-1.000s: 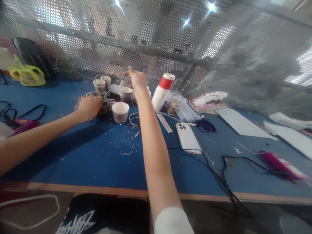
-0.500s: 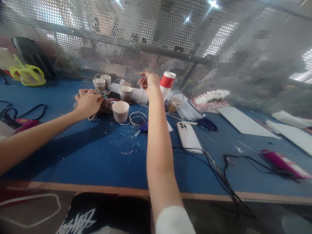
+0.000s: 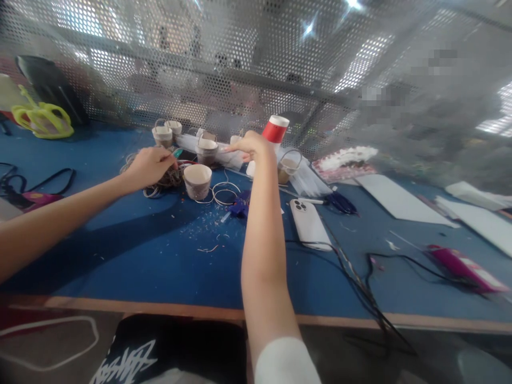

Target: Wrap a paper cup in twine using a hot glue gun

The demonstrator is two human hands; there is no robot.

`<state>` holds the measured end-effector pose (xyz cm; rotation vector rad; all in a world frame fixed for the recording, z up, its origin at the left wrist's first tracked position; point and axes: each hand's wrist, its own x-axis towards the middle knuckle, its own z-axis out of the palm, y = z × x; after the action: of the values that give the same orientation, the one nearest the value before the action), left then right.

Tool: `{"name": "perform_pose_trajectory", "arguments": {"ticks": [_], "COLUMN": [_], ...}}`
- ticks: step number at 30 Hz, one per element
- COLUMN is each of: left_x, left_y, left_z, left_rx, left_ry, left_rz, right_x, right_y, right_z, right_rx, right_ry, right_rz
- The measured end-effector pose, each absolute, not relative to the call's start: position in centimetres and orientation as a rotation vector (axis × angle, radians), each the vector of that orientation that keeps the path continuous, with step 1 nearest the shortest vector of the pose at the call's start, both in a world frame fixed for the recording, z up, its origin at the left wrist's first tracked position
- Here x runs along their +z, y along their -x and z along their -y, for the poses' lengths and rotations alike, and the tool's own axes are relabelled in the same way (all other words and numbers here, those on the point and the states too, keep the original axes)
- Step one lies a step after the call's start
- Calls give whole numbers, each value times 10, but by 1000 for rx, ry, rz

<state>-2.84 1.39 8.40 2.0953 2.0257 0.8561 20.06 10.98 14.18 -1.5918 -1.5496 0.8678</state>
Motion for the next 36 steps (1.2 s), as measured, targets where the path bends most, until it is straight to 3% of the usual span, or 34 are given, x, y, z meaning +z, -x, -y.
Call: {"name": "perform_pose_trajectory", "arguments": {"ticks": [7,11,16,32,36], "left_x": [85,88,88,85,87], "left_y": [31,30,28,27,25], "left_z": [-23,-21,-19,-21,-18], "left_rx": [1023,1014,985,1061,1065], "left_ry": [-1665,-1619,-1605,-1497,-1458], "left_rz": [-1683,-1631,-1553,-1407,-1376], "right_x": [162,169,158,115,124], "right_y": [-216,-215,-201,-195,-193], "right_z": [-86,-85,-106,-116,-105], "right_rx": [955,440,-119,190,199], "right_ry": [1828,1839,1352,1415,1688], "right_rz": [1874,1916,1845,2083,2152]}}
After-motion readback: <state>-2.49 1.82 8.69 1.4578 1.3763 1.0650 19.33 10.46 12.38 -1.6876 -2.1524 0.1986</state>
